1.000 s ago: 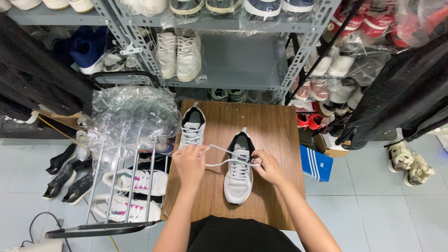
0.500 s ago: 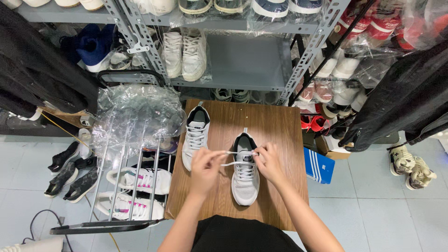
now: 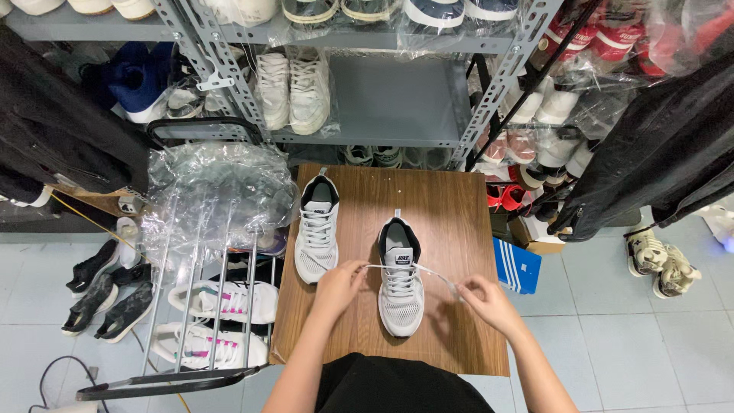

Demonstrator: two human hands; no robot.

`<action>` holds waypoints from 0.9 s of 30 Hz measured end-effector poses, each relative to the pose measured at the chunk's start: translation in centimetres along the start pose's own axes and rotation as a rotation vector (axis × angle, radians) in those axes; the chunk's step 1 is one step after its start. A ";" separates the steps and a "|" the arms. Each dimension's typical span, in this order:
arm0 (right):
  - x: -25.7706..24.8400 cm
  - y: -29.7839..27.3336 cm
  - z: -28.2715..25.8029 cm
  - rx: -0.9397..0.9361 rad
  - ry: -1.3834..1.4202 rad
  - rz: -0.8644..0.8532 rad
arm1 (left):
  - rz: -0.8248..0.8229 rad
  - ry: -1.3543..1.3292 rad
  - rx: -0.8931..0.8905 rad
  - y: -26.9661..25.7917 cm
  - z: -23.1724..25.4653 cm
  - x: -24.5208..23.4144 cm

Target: The person laces up a grey and white sneaker on a wooden table and then places two sneakers into a plastic bag.

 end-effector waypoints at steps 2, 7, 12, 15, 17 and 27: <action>-0.9 -0.1 -4.0 -0.239 -0.284 0.185 | -0.001 0.089 0.108 -0.3 1.6 -2.1; 2.1 2.6 -11.2 -0.467 -0.367 0.115 | -0.025 0.217 0.182 -0.9 5.6 -5.3; 6.8 6.3 -14.3 -0.611 -0.452 -0.038 | 0.041 0.292 0.198 -1.3 7.9 -6.5; 8.0 7.4 -14.5 -0.635 -0.495 -0.106 | 0.103 0.261 0.234 -2.2 8.1 -7.6; 7.9 7.7 -14.5 -0.637 -0.447 -0.107 | 0.167 0.273 0.232 -2.8 7.7 -8.4; 6.8 6.6 -13.2 -0.474 0.016 -0.203 | 0.302 0.099 0.204 -4.0 5.4 -9.8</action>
Point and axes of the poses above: each hand's wrist, its own y-axis towards the middle knuckle, its own x-axis out of the palm, z = x × y, the point moved 6 cm from there along y, towards the middle knuckle, and after that the axes turned 14 degrees about -x, right-handed, at the moved point
